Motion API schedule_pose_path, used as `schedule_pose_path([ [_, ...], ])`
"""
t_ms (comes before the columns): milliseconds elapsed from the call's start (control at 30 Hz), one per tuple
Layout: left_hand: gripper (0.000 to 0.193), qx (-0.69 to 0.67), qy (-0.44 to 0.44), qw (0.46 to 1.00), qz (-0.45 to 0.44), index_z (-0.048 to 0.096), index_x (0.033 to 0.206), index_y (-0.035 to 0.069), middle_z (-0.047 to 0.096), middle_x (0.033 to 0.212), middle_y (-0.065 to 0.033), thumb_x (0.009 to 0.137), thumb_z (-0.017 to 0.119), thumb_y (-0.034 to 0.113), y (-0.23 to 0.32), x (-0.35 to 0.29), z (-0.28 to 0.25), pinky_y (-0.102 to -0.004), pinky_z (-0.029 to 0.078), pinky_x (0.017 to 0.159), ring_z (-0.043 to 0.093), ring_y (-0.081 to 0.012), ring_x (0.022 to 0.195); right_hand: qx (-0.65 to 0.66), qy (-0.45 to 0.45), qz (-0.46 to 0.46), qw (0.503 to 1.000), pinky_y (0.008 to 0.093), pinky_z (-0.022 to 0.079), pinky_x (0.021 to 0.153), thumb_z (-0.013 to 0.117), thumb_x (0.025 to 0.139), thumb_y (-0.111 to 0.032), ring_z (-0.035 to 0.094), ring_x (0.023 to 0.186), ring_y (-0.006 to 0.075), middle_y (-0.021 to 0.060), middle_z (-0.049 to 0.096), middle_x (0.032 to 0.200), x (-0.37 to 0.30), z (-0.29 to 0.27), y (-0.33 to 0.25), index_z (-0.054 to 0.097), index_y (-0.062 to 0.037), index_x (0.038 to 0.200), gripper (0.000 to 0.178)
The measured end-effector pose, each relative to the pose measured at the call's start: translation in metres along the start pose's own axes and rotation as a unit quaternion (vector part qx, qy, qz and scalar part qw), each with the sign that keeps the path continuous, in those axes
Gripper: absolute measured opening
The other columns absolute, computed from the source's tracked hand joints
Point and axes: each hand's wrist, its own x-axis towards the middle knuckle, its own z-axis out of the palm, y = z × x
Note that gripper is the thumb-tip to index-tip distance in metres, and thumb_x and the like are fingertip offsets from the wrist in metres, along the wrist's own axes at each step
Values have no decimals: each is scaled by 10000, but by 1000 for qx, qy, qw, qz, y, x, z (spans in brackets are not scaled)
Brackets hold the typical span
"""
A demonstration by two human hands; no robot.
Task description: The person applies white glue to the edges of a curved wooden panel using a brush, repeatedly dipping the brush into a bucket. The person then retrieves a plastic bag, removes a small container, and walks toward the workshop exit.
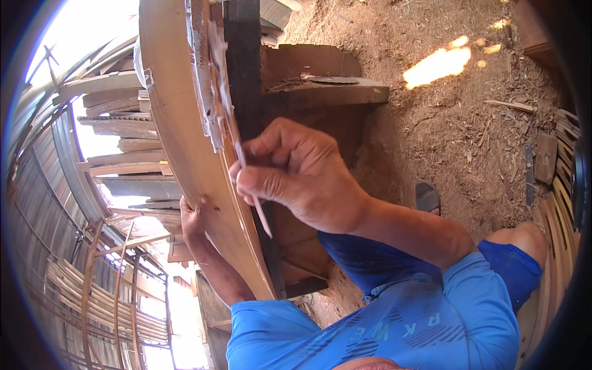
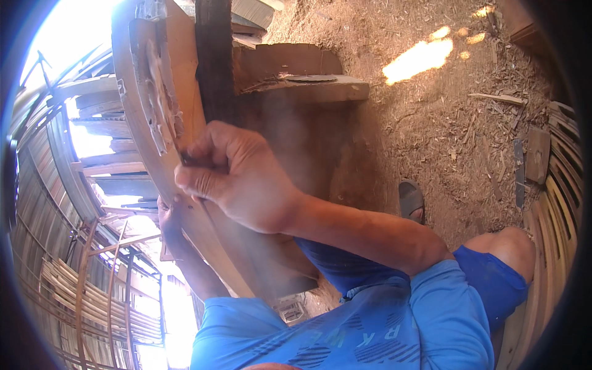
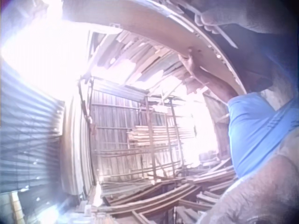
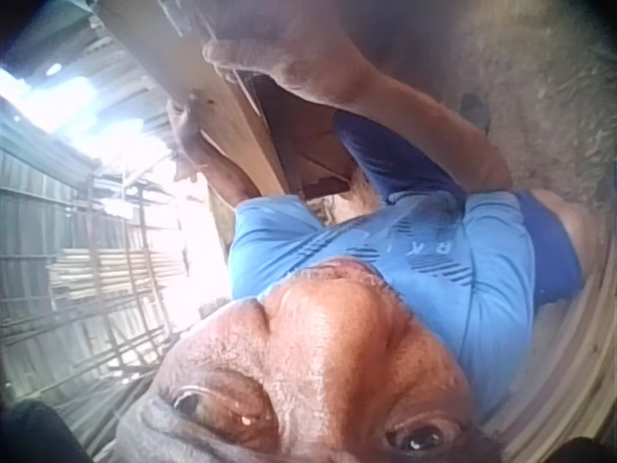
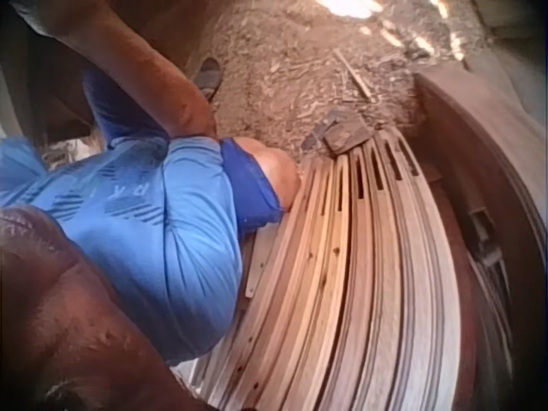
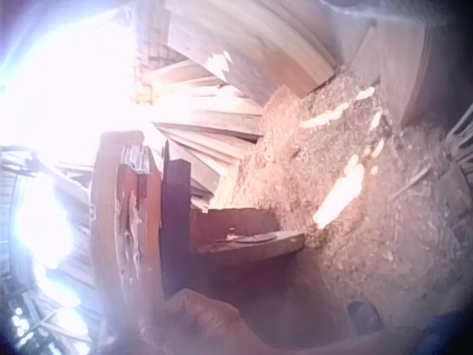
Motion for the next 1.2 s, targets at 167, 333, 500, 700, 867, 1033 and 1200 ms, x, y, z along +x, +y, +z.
schedule_pose_path([
  [167, 538, -23, 36, 999, 21, 544, 1181, 33, 655, 946, -50, 822, 813, 330, -2, 0, 10, -285, 530, 693, 619, -127, 800, 15, -18, -23, 999, 285, 547, 718, 656, 938, -59, 653, 803, 126, 99, 686, 951, -8, 4, 20, 523, -14, 1032, 169],
  [333, 575, -31, 19, 999, 25, 536, 1198, 29, 652, 947, -55, 819, 810, 364, 15, -4, 24, -286, 538, 664, 624, -136, 774, 80, -53, -45, 994, 308, 553, 757, 626, 959, -85, 661, 852, 148, 128, 684, 989, -10, 13, -16, 527, -5, 1090, 182],
  [500, 621, 5, 56, 998, 18, 534, 1201, 26, 650, 927, -57, 799, 821, 402, 4, -4, 17, -290, 538, 635, 625, -142, 748, 154, -28, -81, 984, 300, 552, 717, 638, 946, -49, 670, 819, 154, 104, 675, 883, -4, 10, -38, 540, 4, 1027, 138],
  [700, 631, 12, 15, 1000, -3, 535, 1200, 23, 650, 922, -56, 787, 832, 396, 7, -2, 8, -292, 537, 639, 623, -141, 751, 10, -24, -91, 996, 322, 587, 752, 636, 957, -94, 677, 855, 175, 152, 691, 1007, 22, -16, -37, 556, -20, 1103, 183],
  [867, 583, 7, 36, 999, 16, 558, 1149, 26, 650, 903, -49, 789, 832, 393, 5, 1, 12, -281, 529, 637, 620, -131, 753, -122, 21, -38, 992, 265, 551, 649, 693, 922, -94, 635, 737, 97, 95, 674, 873, 29, -14, -9, 542, -11, 1001, 190],
  [1033, 546, 4, 0, 1000, -11, 572, 1116, 22, 654, 916, -36, 803, 821, 394, 16, -5, 15, -265, 519, 678, 616, -114, 783, -53, 5, -33, 998, 257, 540, 701, 664, 940, -82, 644, 782, 106, 100, 685, 920, 7, -11, -9, 529, -6, 1009, 169],
  [1200, 525, -39, 65, 995, 61, 572, 1101, 22, 651, 871, -25, 818, 808, 395, 23, -9, 39, -254, 512, 625, 611, -101, 715, 58, -46, -66, 995, 258, 540, 718, 625, 947, -14, 649, 793, 100, 68, 669, 867, 1, 15, -30, 544, -8, 1001, 97],
])
